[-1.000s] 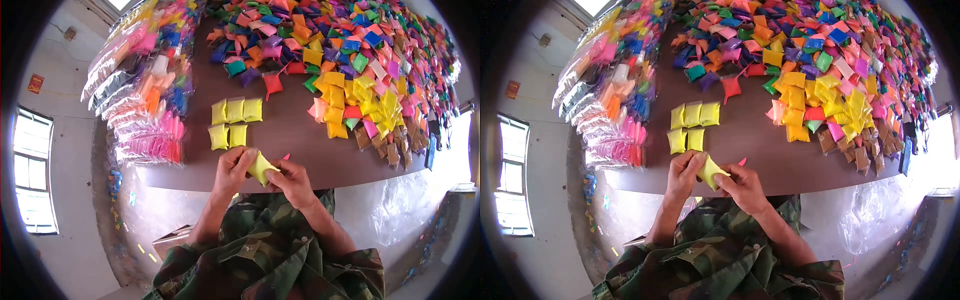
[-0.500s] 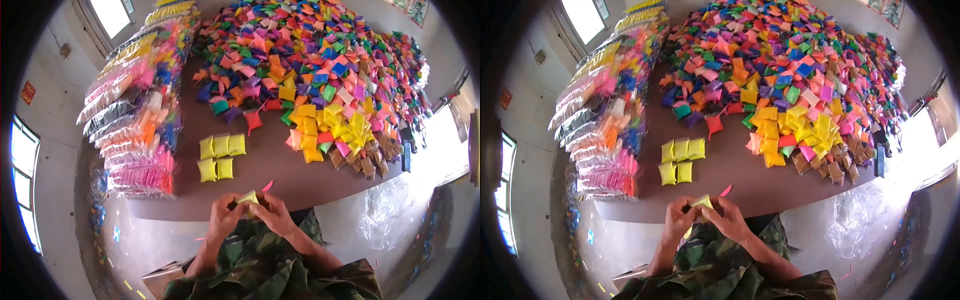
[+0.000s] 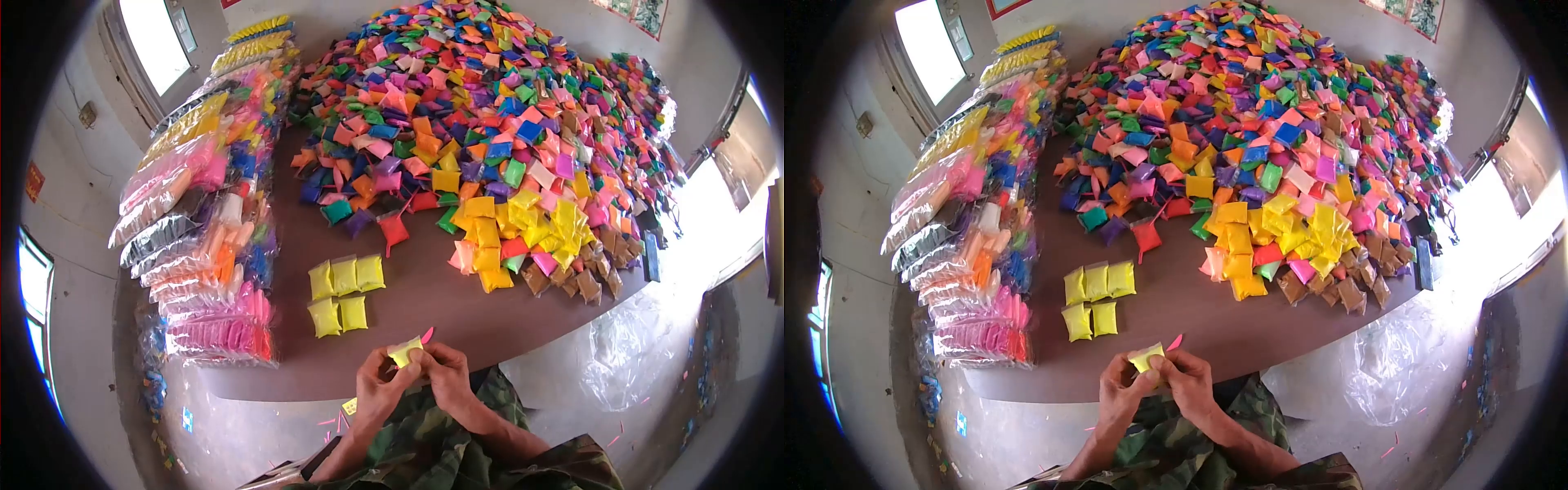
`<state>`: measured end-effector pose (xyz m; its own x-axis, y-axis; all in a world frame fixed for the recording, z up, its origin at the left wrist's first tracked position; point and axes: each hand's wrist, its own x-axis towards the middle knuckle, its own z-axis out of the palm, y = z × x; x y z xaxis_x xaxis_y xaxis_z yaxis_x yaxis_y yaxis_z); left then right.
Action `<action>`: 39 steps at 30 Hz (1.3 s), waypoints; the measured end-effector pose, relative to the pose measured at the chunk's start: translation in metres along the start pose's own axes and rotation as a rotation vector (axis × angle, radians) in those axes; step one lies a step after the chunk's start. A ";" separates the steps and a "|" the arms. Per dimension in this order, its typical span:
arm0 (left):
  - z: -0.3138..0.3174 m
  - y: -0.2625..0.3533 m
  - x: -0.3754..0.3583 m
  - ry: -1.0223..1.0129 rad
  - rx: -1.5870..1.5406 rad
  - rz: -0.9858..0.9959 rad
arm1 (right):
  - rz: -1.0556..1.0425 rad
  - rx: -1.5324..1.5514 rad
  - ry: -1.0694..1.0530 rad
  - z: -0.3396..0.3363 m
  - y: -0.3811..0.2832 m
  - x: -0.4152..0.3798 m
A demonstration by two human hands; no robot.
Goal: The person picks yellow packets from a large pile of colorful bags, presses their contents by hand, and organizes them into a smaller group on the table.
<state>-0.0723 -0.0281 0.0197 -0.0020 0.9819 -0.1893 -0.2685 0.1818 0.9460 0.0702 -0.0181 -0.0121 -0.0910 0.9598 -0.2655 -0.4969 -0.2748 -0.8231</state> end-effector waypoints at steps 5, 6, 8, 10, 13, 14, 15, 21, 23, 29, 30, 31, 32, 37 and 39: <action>0.008 -0.004 0.005 0.013 0.100 0.068 | -0.071 0.107 0.068 0.005 0.009 -0.001; 0.010 -0.005 0.006 0.025 0.133 0.100 | -0.077 0.116 0.080 0.005 0.009 -0.002; 0.013 -0.008 0.006 0.053 0.199 0.165 | -0.051 0.149 0.082 0.002 0.010 -0.003; 0.004 -0.014 0.011 0.016 0.256 0.145 | -0.018 0.170 0.087 0.002 0.009 -0.002; -0.001 -0.011 0.013 0.003 0.326 0.127 | 0.062 0.125 0.099 0.008 -0.006 -0.003; -0.001 -0.008 0.015 0.006 0.347 0.124 | 0.098 0.077 0.098 0.010 -0.016 -0.002; -0.006 -0.007 0.016 -0.024 0.399 0.099 | 0.135 0.030 0.098 0.010 -0.021 -0.002; -0.012 0.000 0.017 -0.109 0.930 0.400 | 0.114 0.061 0.091 -0.008 0.002 0.004; 0.005 0.009 0.010 -0.095 0.522 0.159 | 0.049 0.139 0.123 0.000 -0.008 0.004; 0.014 -0.004 0.009 -0.073 0.236 -0.027 | -0.002 0.249 0.107 -0.011 -0.002 0.009; 0.012 -0.006 0.011 -0.075 0.246 -0.055 | 0.008 0.258 0.107 -0.011 -0.004 0.008; 0.010 -0.006 0.012 -0.074 0.271 -0.055 | 0.023 0.234 0.088 -0.012 -0.005 0.006; 0.008 -0.007 0.014 -0.074 0.298 -0.055 | 0.038 0.211 0.069 -0.013 -0.006 0.005; 0.000 -0.013 0.014 -0.079 0.342 -0.038 | 0.020 0.133 -0.007 -0.008 -0.014 0.000; 0.006 -0.018 0.013 -0.055 0.277 -0.001 | -0.050 0.127 0.023 -0.017 0.000 0.004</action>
<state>-0.0614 -0.0187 0.0017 0.0526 0.9817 -0.1833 0.0056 0.1832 0.9831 0.0847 -0.0151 -0.0213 -0.0448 0.9702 -0.2383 -0.6060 -0.2160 -0.7656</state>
